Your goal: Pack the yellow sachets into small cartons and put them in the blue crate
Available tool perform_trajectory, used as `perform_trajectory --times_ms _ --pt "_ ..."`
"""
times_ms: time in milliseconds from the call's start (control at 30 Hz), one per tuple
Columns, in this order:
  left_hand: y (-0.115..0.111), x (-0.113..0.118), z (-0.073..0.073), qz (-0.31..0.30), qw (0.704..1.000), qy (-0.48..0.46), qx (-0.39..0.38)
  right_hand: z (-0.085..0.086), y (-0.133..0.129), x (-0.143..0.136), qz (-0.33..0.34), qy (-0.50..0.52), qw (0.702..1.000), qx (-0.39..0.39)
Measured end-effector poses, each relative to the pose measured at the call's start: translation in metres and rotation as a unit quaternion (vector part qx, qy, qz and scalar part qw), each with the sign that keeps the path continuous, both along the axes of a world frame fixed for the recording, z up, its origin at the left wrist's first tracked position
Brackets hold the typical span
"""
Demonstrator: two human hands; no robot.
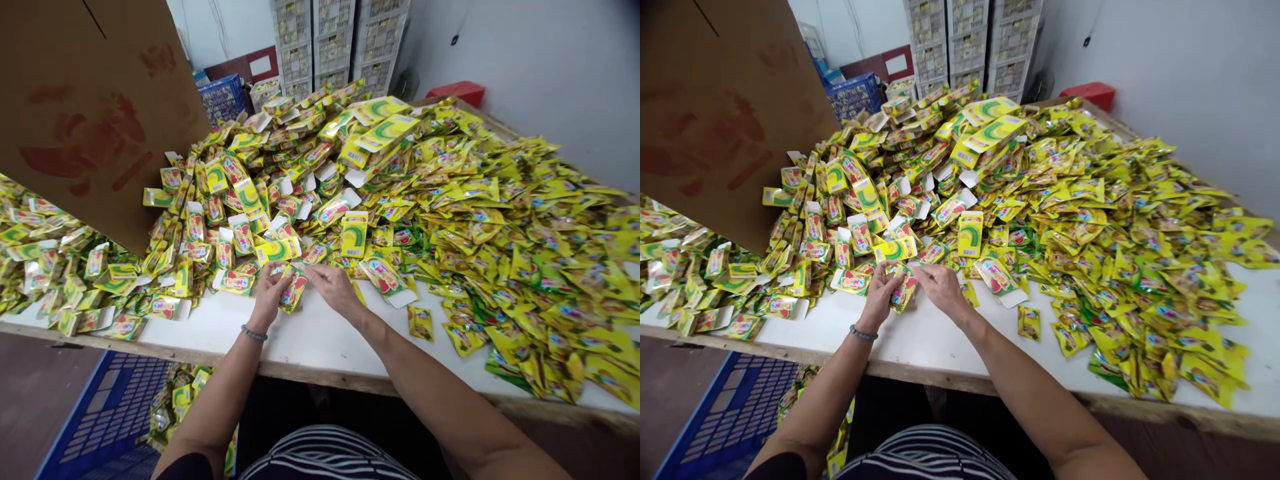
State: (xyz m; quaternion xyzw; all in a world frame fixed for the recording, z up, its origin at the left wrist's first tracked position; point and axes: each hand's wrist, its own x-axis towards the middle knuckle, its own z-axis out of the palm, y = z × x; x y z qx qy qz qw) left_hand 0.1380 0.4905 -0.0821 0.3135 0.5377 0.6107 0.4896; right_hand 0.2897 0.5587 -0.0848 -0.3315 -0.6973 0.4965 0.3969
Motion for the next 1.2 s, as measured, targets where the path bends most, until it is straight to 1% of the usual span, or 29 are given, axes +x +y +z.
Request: perform_trajectory --times_ms 100,167,267,333,533,633,733,833,967,1067,1133,1200 --pt "-0.001 0.003 0.0 0.005 1.0 0.01 0.005 0.0 -0.001 0.0 -0.004 0.007 0.999 -0.043" --pt "0.0 0.004 0.0 0.0 1.0 0.017 0.004 -0.002 0.001 -0.001 -0.011 0.029 0.996 -0.08" --pt "0.0 0.006 0.0 -0.006 0.999 0.032 -0.005 -0.006 0.006 0.001 -0.018 0.083 0.984 -0.156" --pt "-0.001 0.005 0.0 -0.012 0.999 0.041 -0.005 -0.008 0.01 0.005 -0.006 0.096 0.978 -0.184" --pt "-0.005 0.0 0.001 -0.019 0.999 0.038 -0.003 -0.002 0.019 0.02 0.081 0.026 0.987 -0.137" --pt "-0.005 0.0 0.003 -0.026 0.999 0.019 -0.011 0.001 0.018 0.022 0.101 0.013 0.99 -0.098" --pt "-0.004 0.001 0.005 -0.036 0.999 -0.006 -0.011 0.002 0.013 0.02 0.077 -0.002 0.996 -0.037" --pt "-0.003 0.001 0.007 -0.034 0.999 -0.022 -0.008 0.002 0.002 0.013 0.046 -0.009 0.998 0.028" --pt "-0.004 -0.001 0.008 -0.02 0.999 -0.033 0.007 -0.001 -0.016 -0.002 0.005 -0.014 0.997 0.073" --pt "-0.004 -0.001 0.009 -0.017 0.999 -0.026 0.013 -0.002 -0.022 -0.008 -0.002 0.0 0.998 0.068" --pt "-0.003 0.0 0.008 -0.027 0.999 -0.029 0.017 0.001 -0.02 -0.008 0.009 0.021 0.999 0.038" --pt "-0.001 0.002 0.008 -0.046 0.998 -0.036 0.021 0.006 -0.016 -0.005 0.033 0.052 0.998 -0.012"
